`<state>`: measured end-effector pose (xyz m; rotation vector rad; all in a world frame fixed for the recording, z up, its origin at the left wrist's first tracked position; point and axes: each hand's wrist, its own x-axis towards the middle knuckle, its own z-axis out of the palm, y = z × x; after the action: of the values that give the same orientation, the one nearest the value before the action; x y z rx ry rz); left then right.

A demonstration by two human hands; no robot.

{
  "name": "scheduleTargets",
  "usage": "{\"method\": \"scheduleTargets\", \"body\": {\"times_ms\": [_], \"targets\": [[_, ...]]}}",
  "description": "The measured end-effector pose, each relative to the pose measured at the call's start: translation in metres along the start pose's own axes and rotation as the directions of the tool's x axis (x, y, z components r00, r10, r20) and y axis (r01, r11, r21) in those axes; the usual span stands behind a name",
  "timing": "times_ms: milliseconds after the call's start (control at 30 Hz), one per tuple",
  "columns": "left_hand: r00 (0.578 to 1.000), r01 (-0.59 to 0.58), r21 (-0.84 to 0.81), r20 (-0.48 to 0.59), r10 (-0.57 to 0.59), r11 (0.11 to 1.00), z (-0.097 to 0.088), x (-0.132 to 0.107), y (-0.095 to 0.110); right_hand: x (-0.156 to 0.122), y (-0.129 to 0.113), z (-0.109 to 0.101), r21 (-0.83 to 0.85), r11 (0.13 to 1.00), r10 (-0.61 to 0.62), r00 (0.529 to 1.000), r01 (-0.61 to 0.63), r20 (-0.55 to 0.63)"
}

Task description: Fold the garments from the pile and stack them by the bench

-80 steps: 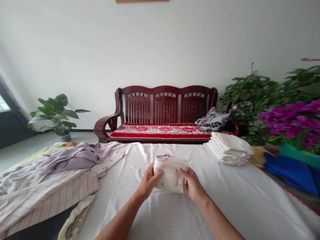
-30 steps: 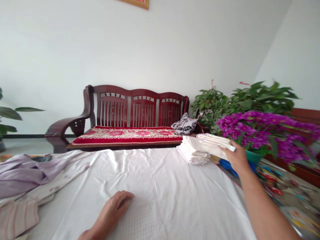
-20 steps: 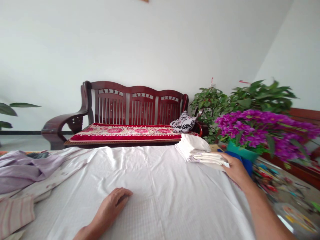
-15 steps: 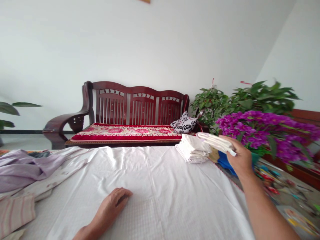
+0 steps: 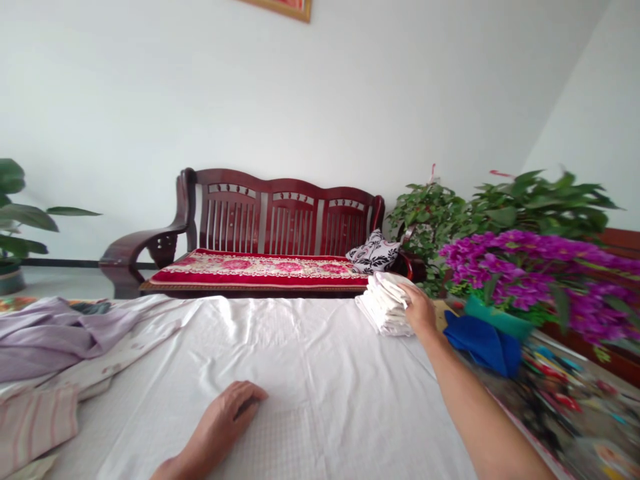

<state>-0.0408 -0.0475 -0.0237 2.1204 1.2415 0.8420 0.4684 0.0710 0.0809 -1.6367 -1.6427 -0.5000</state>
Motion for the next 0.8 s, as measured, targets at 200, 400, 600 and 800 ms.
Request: {"method": "scheduleTargets", "body": {"times_ms": [200, 400, 600, 800], "targets": [[1.0, 0.006, -0.014, 0.01, -0.006, 1.0, 0.0, 0.0, 0.0, -0.001, 0.01, 0.005, 0.045, 0.996, -0.075, 0.996, 0.073, 0.051], [1.0, 0.007, -0.014, 0.015, -0.007, 1.0, 0.001, 0.001, -0.002, -0.007, 0.011, 0.007, 0.007, 0.992, -0.126, 0.984, 0.126, 0.129], [1.0, -0.01, -0.013, 0.02, 0.01, 1.0, 0.001, 0.0, -0.003, -0.003, 0.006, -0.003, -0.026, 0.998, -0.051, 0.965, 0.06, 0.258], [0.999, -0.03, -0.003, 0.024, 0.03, 1.0, 0.001, 0.0, -0.001, 0.023, 0.024, -0.015, 0.128, 0.99, 0.007, 0.94, -0.054, 0.341]]}}
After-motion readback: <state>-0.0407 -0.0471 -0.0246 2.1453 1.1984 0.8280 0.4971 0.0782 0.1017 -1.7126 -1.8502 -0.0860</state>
